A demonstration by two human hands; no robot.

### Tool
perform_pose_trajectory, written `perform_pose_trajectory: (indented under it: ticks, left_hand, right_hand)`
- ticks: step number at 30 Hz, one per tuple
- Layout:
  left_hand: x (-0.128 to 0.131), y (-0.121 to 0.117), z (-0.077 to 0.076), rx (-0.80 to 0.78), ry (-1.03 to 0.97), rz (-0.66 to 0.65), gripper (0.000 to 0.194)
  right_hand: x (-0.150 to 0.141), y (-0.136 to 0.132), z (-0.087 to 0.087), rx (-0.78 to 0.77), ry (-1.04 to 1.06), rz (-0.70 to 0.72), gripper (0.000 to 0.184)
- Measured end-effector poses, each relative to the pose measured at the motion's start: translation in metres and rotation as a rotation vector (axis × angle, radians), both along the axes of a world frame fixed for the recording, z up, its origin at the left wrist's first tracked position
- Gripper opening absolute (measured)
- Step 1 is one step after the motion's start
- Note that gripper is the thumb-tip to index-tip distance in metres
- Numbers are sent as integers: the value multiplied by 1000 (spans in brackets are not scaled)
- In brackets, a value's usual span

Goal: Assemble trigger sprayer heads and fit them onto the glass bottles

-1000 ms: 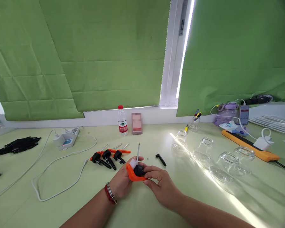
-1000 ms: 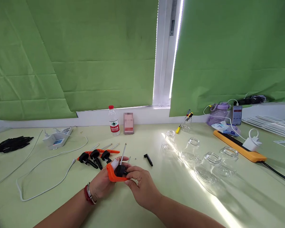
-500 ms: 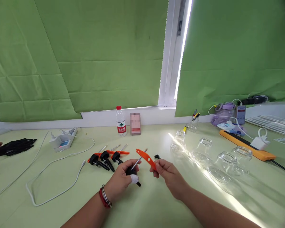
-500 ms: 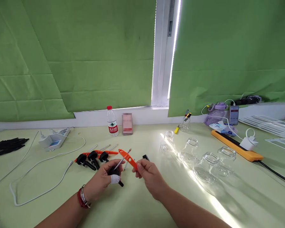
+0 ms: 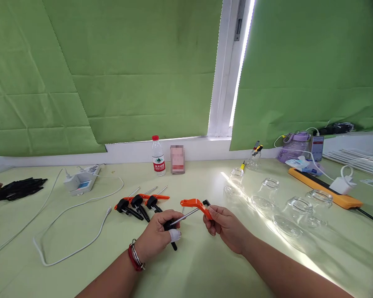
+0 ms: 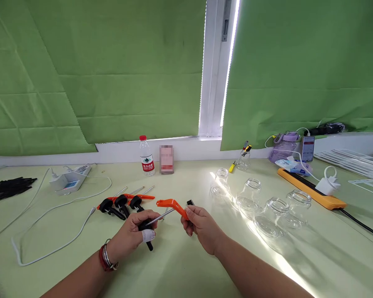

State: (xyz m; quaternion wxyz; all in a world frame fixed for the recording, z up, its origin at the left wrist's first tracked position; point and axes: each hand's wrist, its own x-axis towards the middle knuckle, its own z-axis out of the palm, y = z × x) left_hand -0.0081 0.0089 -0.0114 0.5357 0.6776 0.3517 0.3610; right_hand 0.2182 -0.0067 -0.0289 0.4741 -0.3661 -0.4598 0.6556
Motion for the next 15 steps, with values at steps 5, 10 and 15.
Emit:
perform_pose_trajectory:
  ticks: [5,10,15]
  left_hand:
    - [2,-2,1,38,27,24,30]
    - [2,-2,3,25,46,17,54]
    - [1,-4,4,-56,-21,-13,61]
  right_hand:
    - [0,-1,-2,-49,-69,130,36]
    - [-1,-2,-1,-60,-110,170,39]
    - [0,1,-6,-55,-121,158,38]
